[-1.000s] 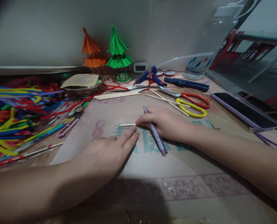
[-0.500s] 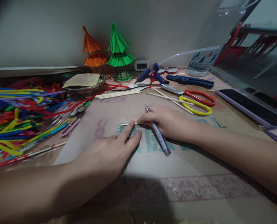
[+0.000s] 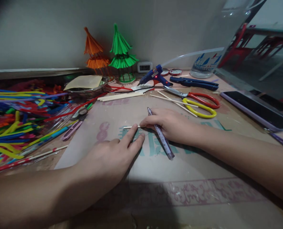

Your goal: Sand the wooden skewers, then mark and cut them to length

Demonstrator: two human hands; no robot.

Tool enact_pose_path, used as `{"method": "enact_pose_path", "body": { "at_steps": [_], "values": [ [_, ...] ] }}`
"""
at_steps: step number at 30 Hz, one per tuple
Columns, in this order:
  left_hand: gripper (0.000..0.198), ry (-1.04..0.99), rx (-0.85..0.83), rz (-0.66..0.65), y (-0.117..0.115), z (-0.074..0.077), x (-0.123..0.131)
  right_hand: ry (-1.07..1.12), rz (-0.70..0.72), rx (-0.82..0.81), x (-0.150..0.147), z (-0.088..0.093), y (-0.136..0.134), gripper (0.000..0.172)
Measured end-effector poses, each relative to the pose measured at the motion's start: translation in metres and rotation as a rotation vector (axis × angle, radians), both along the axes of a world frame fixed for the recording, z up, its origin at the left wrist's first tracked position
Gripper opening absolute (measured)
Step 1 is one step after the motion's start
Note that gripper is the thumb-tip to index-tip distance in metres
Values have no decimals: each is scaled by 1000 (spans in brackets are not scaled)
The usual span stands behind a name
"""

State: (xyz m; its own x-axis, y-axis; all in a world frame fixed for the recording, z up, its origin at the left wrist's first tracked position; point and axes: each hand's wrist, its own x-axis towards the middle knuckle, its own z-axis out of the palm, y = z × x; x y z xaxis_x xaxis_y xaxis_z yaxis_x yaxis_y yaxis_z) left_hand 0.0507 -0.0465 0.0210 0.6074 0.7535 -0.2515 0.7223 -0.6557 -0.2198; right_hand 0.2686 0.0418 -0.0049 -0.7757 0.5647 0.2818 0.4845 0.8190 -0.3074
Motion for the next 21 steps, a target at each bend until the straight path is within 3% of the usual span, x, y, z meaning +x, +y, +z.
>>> {"method": "enact_pose_path", "body": {
  "at_steps": [21],
  "values": [
    [62,-1,31,-5,-1,-3,-2,-4,0,0,-1,3,-1,24]
  ]
}}
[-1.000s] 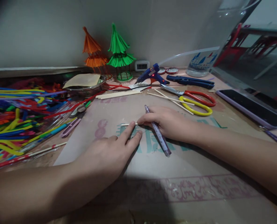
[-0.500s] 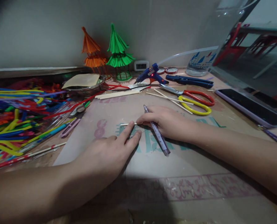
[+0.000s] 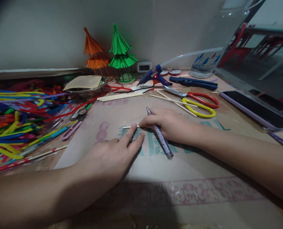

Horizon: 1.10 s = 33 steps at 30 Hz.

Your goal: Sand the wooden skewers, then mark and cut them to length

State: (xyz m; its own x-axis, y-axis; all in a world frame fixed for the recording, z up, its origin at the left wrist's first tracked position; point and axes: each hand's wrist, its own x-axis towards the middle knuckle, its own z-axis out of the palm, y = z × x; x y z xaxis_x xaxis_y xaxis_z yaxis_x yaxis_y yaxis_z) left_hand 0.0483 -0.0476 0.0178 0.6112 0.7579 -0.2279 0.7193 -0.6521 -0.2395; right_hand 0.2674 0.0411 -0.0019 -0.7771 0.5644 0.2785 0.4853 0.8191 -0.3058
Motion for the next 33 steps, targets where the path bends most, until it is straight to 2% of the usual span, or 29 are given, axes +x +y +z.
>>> {"method": "enact_pose_path", "body": {
  "at_steps": [33],
  "values": [
    [60,-15,-5,3,0,2,0,-18,-8,4,1,-3,2,25]
  ]
}}
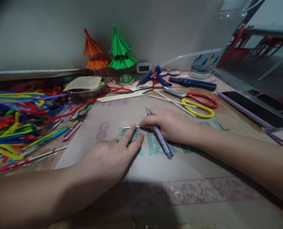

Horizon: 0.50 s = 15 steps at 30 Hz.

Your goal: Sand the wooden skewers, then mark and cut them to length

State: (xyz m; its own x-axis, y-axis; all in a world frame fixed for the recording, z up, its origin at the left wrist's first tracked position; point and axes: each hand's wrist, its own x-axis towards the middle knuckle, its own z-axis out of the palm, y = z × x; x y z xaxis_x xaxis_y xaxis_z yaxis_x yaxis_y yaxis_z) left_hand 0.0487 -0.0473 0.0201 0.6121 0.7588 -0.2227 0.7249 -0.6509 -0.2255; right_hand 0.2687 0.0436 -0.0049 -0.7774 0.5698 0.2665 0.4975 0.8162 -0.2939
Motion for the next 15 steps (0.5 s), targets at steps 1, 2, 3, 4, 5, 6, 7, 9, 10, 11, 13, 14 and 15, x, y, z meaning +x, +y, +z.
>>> {"method": "enact_pose_path", "body": {
  "at_steps": [1,2,3,4,5,6,7,9,10,11,13,14,15],
  "values": [
    [60,3,-4,4,0,1,0,0,1,2,0,0,0,25],
    [60,8,-10,7,0,2,1,0,2,2,0,0,0,25],
    [61,15,-18,8,1,2,1,1,2,2,0,0,0,25],
    [61,22,-24,7,1,3,2,5,1,3,0,0,0,24],
    [61,28,-28,8,1,4,2,8,1,2,0,0,0,24],
    [61,31,-30,7,1,4,2,9,2,1,0,0,0,24],
    [61,31,-29,5,0,3,1,7,2,-2,0,0,0,24],
    [61,22,-12,2,0,2,1,-1,0,-9,0,0,0,24],
    [60,15,-3,0,0,1,0,-5,-1,-11,0,0,0,24],
    [60,10,2,-5,0,0,0,-8,-4,-13,0,0,0,24],
    [59,3,8,-17,0,-1,-1,-9,-10,-14,0,0,-1,25],
    [59,2,11,-20,0,-1,-1,-8,-10,-13,0,0,-1,25],
    [59,1,16,-20,0,-2,-1,-5,-9,-12,-1,0,-1,25]
  ]
}}
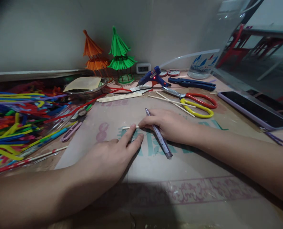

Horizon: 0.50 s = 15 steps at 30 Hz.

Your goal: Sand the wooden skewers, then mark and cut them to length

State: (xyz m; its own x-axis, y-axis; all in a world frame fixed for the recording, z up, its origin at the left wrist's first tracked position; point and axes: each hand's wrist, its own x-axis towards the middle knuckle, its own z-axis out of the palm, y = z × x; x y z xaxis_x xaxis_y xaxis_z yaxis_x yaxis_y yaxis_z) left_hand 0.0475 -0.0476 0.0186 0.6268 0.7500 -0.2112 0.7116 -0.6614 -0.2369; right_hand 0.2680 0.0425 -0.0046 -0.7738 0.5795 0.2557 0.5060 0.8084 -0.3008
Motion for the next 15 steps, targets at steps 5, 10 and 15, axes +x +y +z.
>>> {"method": "enact_pose_path", "body": {
  "at_steps": [5,10,15],
  "values": [
    [60,-4,-6,0,-1,0,0,17,5,26,0,-1,1,23],
    [59,10,-23,17,0,3,1,2,7,19,0,-1,1,24],
    [58,0,-7,24,0,1,0,5,2,12,0,0,0,24]
  ]
}}
